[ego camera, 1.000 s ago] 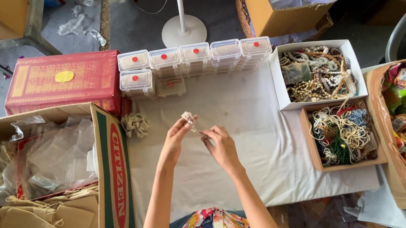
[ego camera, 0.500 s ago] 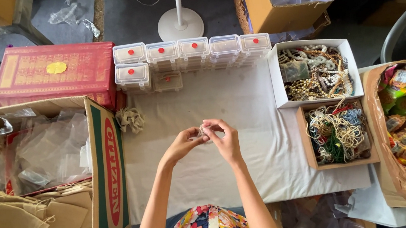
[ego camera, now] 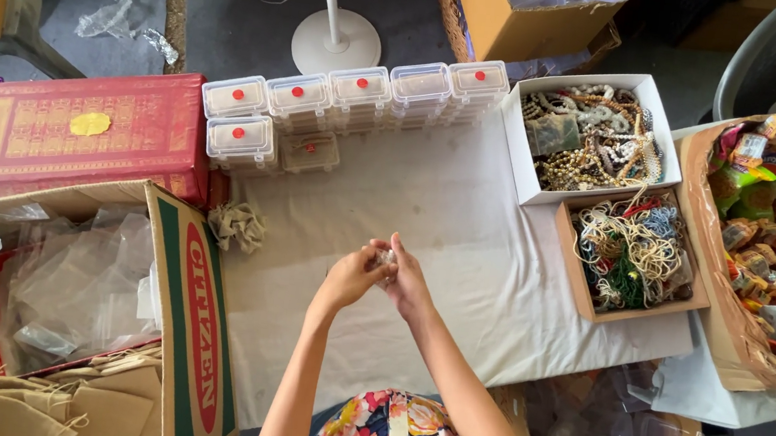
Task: Packaging necklaces and beads into small plastic bags and pouches.
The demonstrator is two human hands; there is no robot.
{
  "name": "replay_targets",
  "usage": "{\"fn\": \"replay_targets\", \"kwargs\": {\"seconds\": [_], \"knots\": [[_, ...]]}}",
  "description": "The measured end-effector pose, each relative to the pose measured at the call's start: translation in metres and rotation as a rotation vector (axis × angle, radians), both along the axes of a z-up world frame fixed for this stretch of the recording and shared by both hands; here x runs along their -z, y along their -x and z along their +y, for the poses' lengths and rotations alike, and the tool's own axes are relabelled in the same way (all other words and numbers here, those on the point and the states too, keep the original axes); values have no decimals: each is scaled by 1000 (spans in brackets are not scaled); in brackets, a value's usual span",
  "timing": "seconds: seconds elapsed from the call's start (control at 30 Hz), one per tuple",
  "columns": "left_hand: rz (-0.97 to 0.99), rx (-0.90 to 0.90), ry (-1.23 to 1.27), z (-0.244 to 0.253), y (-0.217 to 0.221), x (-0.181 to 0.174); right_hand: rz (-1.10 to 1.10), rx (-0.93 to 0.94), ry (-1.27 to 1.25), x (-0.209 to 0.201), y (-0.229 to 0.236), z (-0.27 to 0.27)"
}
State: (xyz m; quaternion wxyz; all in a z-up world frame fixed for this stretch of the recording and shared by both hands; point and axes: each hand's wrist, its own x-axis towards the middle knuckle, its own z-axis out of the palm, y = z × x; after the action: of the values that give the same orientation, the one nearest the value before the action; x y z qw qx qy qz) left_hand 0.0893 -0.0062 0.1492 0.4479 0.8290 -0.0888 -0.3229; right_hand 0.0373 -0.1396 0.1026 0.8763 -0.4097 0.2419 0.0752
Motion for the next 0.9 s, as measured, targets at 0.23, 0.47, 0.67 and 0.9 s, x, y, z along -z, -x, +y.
{"fn": "replay_targets", "kwargs": {"seconds": [0.23,0.47,0.67,0.9], "knots": [[-296,-27,-60,-1,9,5,305,76,-268,33,0,8],[-555,189,-110,-6,18,24,136,113,-620,33,3,5],[-739,365,-220,-16,23,38,141,170,-723,11,5,0],[-866,420,-356,-24,19,31,77,80,-669,17,6,-7]]}}
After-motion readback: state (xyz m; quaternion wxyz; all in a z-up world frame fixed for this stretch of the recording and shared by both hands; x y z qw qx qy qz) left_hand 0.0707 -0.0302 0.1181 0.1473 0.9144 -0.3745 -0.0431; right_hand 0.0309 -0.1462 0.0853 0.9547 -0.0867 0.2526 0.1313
